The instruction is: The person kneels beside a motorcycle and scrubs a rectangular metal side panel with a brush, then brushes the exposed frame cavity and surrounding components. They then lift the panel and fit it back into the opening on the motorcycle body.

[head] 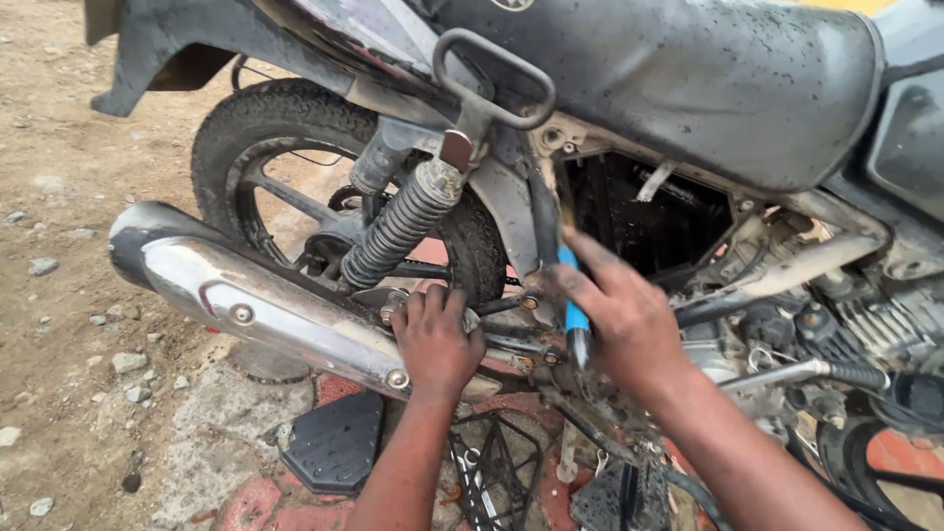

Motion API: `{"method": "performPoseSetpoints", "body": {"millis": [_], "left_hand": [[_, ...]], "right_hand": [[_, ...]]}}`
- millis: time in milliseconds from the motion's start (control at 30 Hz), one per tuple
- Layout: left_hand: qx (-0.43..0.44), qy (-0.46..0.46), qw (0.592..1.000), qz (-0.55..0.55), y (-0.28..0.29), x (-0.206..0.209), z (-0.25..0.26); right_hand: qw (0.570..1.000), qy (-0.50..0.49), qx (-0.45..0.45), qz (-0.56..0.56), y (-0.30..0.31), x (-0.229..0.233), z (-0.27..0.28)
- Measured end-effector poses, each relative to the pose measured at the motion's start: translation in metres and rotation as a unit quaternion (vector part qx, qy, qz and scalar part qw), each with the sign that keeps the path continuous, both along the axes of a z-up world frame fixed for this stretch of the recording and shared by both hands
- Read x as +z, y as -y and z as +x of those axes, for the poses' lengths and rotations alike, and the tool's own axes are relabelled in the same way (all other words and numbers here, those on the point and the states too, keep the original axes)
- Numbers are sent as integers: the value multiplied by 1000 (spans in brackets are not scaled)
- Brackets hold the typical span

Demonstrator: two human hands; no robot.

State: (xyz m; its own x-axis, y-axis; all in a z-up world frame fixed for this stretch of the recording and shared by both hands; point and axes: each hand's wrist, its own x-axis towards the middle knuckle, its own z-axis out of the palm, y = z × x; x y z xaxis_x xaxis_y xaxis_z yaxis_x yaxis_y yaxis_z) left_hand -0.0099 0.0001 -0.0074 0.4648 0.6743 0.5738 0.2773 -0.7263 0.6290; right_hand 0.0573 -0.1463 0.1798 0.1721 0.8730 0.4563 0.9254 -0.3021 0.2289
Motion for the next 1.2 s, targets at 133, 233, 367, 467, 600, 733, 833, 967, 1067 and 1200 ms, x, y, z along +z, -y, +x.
{"method": "performPoseSetpoints", "body": {"millis": [133, 233, 367, 467, 600, 733, 833, 967, 1067, 1200], "left_hand": [[-3, -6, 1000, -4, 1, 1, 0], [1, -5, 1000, 0, 2, 0, 0], [9, 0, 1000, 7, -2, -1, 0], [-1, -8, 1000, -3, 0, 0, -1], [13, 2, 1000, 12, 0, -3, 1], [4, -6, 1000, 1, -3, -4, 1], [-7, 0, 1000, -3, 9, -5, 3], [16, -2, 1000, 8, -6, -2, 2], [5, 2, 1000, 6, 1, -5, 2], [15, -8, 1000, 7, -3, -1, 1]], "right_hand": [[986, 76, 133, 70, -12, 25, 8], [984, 122, 106, 75, -5, 28, 10], [980, 166, 69, 87, -8, 40, -17], [982, 160, 73, 62, -18, 37, 11], [983, 160, 38, 82, -14, 43, -2], [985, 118, 61, 109, -23, 41, -13], [986, 121, 36, 112, -12, 39, -4], [978, 154, 65, 128, -27, 43, -26], [985, 128, 38, 112, -33, 46, -16], [984, 123, 52, 121, -37, 44, -22]]}}
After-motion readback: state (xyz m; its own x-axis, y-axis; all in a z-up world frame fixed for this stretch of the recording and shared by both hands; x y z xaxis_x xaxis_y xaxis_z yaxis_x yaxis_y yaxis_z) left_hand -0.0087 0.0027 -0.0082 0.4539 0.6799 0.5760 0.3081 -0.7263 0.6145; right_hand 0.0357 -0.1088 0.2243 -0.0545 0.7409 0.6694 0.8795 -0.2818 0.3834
